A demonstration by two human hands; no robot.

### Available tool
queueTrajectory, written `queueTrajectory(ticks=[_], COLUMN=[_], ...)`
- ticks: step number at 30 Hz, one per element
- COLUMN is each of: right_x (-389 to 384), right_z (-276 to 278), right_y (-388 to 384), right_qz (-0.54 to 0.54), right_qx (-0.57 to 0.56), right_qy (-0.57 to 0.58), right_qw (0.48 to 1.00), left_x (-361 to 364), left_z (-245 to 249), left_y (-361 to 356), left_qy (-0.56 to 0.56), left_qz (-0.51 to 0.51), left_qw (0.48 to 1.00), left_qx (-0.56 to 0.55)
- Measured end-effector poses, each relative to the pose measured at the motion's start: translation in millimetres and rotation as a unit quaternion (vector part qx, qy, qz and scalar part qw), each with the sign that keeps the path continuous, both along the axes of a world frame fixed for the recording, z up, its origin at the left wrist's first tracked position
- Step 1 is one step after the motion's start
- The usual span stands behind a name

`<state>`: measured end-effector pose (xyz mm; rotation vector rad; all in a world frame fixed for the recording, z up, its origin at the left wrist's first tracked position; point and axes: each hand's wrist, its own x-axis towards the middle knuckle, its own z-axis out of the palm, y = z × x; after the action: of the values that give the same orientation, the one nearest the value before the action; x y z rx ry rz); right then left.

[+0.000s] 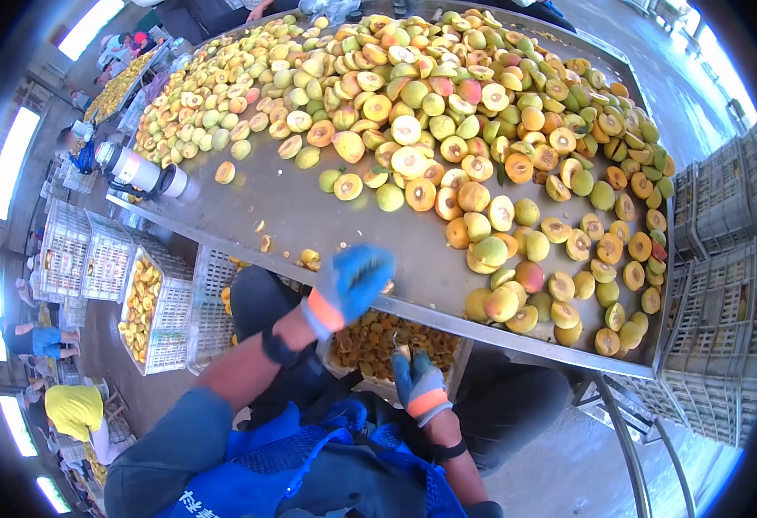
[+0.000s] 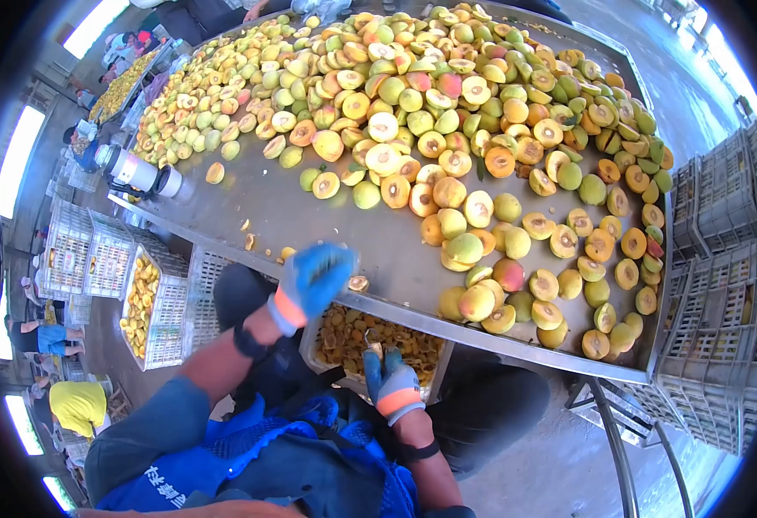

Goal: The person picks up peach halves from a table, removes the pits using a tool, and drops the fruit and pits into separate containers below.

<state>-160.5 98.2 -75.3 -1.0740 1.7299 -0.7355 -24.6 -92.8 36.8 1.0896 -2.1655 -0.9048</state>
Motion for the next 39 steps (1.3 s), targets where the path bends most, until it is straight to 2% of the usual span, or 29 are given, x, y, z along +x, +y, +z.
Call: queueTrajectory(ticks=[2,4,6,7,10,14,17,18,19,20,21,23,24,27,31,32,39], right_x=[-1,-3,-5,-6,-7,-4,-2,-3,-4,-5,-8,-3,0,12,34,38,55], right_z=[-1,-3,-1,2,-3,4,25,31,36,42,56,78,97,125,136,135,133], right_y=[0,-1,2,3,6,2,-1,-4,-7,-7,-11,-20,-24,-37,-42,-42,-28], right_qz=[0.016,-0.001,-0.014,-0.019,-0.035,-0.024,-0.082,-0.092,-0.103,-0.109,-0.086,-0.074,-0.05,0.016,0.016,0.017,0.004], right_qx=[-0.006,-0.014,-0.021,-0.026,-0.034,-0.074,-0.138,-0.145,-0.15,-0.148,-0.173,-0.211,-0.214,-0.264,-0.201,-0.201,-0.207], right_qy=[0.021,0.008,0.008,0.015,0.009,0.004,-0.096,-0.104,-0.113,-0.124,-0.074,-0.09,-0.056,0.036,0.063,0.068,0.058], right_qw=[1.0,1.0,1.0,0.999,0.999,0.997,0.982,0.98,0.977,0.975,0.978,0.97,0.974,0.964,0.977,0.977,0.977], left_x=[-28,-48,-65,-75,-92,-81,-67,-63,-46,-34,-22,-11,-7,0,13,17,28], left_z=[-20,-56,-87,-88,-83,-93,-83,-73,-66,-64,-64,-47,-39,-22,-18,-16,-11], left_y=[-46,-110,-156,-162,-148,-130,-116,-114,-102,-89,-76,-38,-17,29,64,71,95], left_qy=[0.156,0.127,0.069,0.04,-0.057,-0.059,0.161,0.282,0.311,0.361,0.41,0.523,0.575,0.623,0.623,0.652,0.621], left_qz=[0.14,0.182,0.199,0.206,0.238,0.18,0.17,0.151,0.152,0.148,0.146,0.142,0.14,0.121,0.085,0.072,0.07], left_qw=[0.976,0.974,0.977,0.975,0.967,0.978,0.971,0.934,0.883,0.852,0.816,0.706,0.64,0.62,0.664,0.624,0.7], left_qx=[0.055,-0.041,0.031,0.067,-0.072,-0.083,0.046,0.161,0.317,0.35,0.38,0.457,0.49,0.461,0.405,0.425,0.345])
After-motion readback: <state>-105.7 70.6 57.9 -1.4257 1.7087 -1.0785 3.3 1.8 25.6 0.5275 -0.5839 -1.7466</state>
